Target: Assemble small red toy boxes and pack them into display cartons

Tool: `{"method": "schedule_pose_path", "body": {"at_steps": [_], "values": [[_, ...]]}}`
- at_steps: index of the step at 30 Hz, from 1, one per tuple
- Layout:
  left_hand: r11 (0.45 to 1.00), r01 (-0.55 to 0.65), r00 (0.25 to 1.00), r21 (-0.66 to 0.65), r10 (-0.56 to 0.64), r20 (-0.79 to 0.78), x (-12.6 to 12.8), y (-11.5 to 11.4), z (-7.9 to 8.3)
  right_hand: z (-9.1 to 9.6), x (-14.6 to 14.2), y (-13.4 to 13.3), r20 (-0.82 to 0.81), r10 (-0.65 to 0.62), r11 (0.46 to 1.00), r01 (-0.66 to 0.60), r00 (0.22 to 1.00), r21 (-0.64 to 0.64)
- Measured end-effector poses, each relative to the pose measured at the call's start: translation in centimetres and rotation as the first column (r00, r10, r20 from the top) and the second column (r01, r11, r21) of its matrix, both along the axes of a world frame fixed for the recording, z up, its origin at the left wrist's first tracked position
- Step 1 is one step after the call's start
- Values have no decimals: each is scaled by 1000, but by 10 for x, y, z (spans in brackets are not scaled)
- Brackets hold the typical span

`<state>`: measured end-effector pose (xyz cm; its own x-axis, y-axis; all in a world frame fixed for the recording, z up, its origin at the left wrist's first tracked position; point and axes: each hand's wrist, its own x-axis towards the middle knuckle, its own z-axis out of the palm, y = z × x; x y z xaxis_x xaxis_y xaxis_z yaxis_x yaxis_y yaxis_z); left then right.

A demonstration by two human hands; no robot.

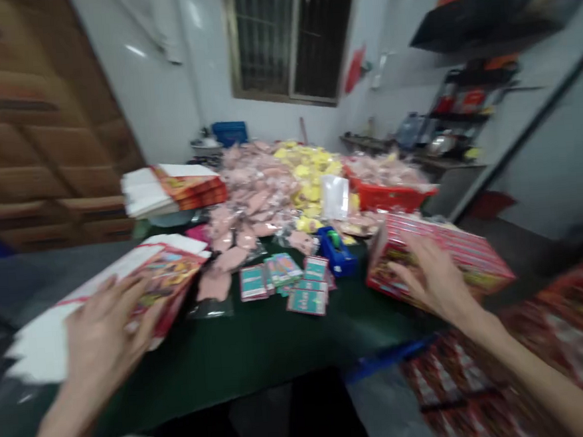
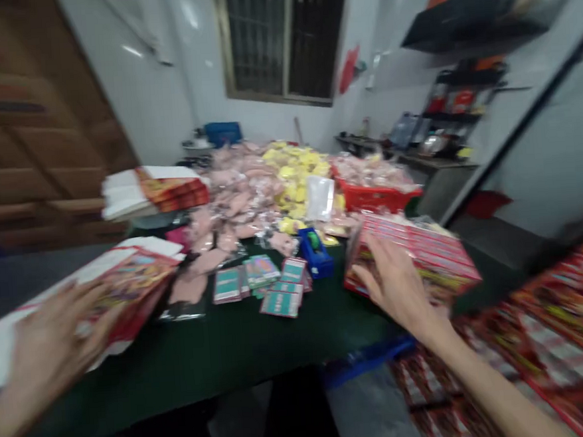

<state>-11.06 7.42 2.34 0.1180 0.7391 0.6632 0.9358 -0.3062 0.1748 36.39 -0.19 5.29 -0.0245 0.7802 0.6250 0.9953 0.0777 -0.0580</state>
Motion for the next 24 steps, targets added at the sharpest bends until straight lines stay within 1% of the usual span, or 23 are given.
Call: {"method": "schedule_pose_path", "body": {"at_steps": [1, 2, 3, 4, 5, 6, 7, 9, 10, 12, 14, 15, 17, 18, 19, 21, 23, 24], "values": [[995, -75, 989, -62, 66, -134, -11, 2, -1, 0, -33, 14, -104, 181, 983, -184, 978, -24], [982, -137, 967, -132, 103, -234, -19, 4, -3, 0, -68, 30, -207, 328, 937, -345, 922, -55], [966, -185, 949, -179, 129, -286, -24, 5, -5, 1, -105, 46, -293, 430, 876, -473, 854, -92], [952, -218, 937, -215, 143, -318, -27, 6, -7, 3, -143, 63, -362, 498, 811, -571, 788, -128], [944, -242, 929, -226, 158, -334, -29, 6, -10, 6, -179, 80, -407, 532, 755, -633, 743, -169], [941, -254, 926, -226, 169, -337, -29, 5, -12, 10, -214, 97, -407, 545, 715, -660, 733, -231], [941, -259, 927, -219, 178, -331, -28, 3, -15, 13, -246, 115, -374, 534, 696, -645, 759, -315], [946, -257, 935, -200, 190, -300, -26, 0, -20, 15, -302, 145, -341, 515, 693, -616, 787, -374], [948, -255, 939, -192, 196, -281, -25, -2, -22, 14, -324, 157, -325, 492, 697, -589, 808, -409], [951, -251, 947, -181, 203, -248, -24, -4, -27, 8, -360, 172, -302, 439, 716, -532, 846, -451], [956, -242, 954, -167, 203, -221, -25, -4, -33, 1, -383, 177, -294, 395, 743, -491, 870, -455], [959, -237, 957, -158, 203, -206, -26, -3, -35, -2, -389, 177, -300, 377, 759, -478, 876, -442], [964, -229, 964, -139, 204, -171, -28, -4, -38, -1, -393, 178, -333, 340, 787, -460, 880, -411], [967, -218, 969, -132, 198, -150, -29, -5, -38, 2, -390, 179, -359, 319, 794, -454, 877, -405], [972, -197, 975, -127, 181, -128, -30, -7, -36, 7, -386, 181, -390, 301, 793, -456, 870, -404], [985, -149, 987, -90, 142, -78, -30, -15, -26, 22, -371, 180, -458, 289, 774, -487, 840, -404], [988, -153, 988, -4, 153, -32, -25, -27, -11, 37, -353, 171, -523, 318, 735, -554, 791, -390], [984, -177, 984, 38, 177, -12, -20, -33, -4, 43, -343, 162, -547, 341, 712, -590, 765, -381]]}}
